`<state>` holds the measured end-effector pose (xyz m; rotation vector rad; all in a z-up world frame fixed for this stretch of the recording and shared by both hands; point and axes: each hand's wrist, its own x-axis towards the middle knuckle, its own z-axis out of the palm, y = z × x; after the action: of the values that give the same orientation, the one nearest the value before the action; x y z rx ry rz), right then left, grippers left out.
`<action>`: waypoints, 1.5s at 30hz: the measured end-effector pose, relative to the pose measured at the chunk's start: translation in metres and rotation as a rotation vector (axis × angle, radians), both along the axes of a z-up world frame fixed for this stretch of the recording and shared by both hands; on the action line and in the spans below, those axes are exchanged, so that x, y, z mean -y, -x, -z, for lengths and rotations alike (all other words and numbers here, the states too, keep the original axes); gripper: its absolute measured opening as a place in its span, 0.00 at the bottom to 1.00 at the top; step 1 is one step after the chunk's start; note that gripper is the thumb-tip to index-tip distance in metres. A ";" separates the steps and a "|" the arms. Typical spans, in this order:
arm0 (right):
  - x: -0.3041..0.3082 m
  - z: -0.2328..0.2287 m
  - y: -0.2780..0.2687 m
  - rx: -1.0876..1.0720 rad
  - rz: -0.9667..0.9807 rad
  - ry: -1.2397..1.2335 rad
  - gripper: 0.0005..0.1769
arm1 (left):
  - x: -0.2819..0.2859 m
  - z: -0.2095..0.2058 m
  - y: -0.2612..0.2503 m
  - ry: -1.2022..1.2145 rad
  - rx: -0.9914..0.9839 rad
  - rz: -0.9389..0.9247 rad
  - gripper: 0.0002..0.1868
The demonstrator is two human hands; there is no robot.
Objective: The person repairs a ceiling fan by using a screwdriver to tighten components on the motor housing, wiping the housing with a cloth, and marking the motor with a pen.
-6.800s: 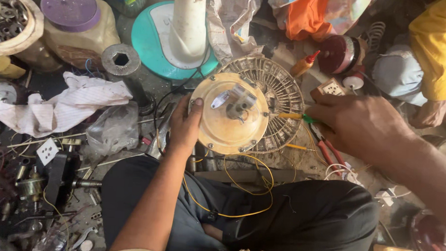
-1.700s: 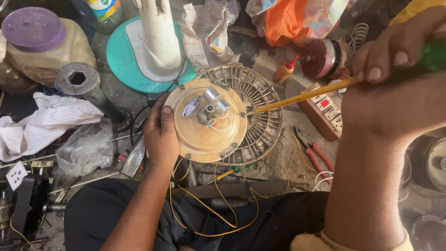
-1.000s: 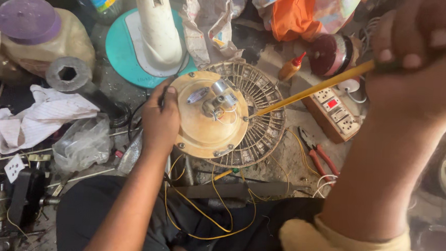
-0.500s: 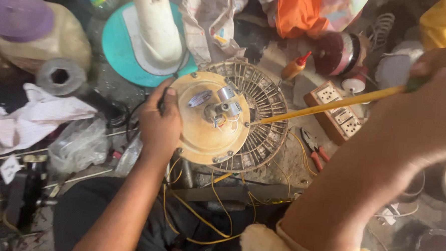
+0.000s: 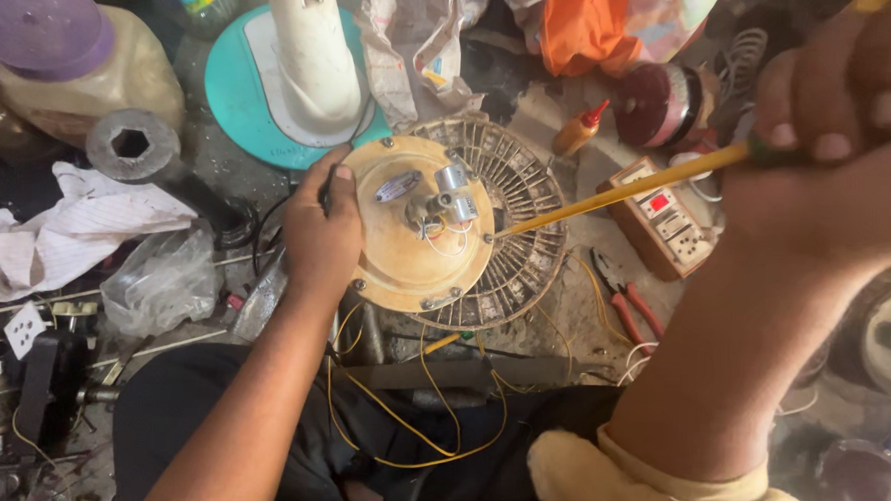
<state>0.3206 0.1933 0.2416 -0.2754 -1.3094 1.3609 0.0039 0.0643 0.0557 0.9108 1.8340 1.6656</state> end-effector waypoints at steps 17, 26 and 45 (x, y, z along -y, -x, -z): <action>0.024 -0.006 0.041 -0.116 0.533 -0.203 0.27 | 0.004 0.015 -0.006 0.056 -0.024 -0.123 0.17; 0.029 -0.023 -0.023 -0.101 0.121 -0.072 0.32 | 0.080 0.056 -0.031 -0.003 0.228 -0.232 0.24; 0.052 -0.013 0.001 -0.016 0.276 -0.150 0.30 | 0.032 0.027 -0.008 -0.128 0.417 -0.162 0.12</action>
<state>0.3201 0.1410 0.2549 -0.3287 -1.3003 1.0261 0.0114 0.0327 0.0285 0.4247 1.5623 1.9180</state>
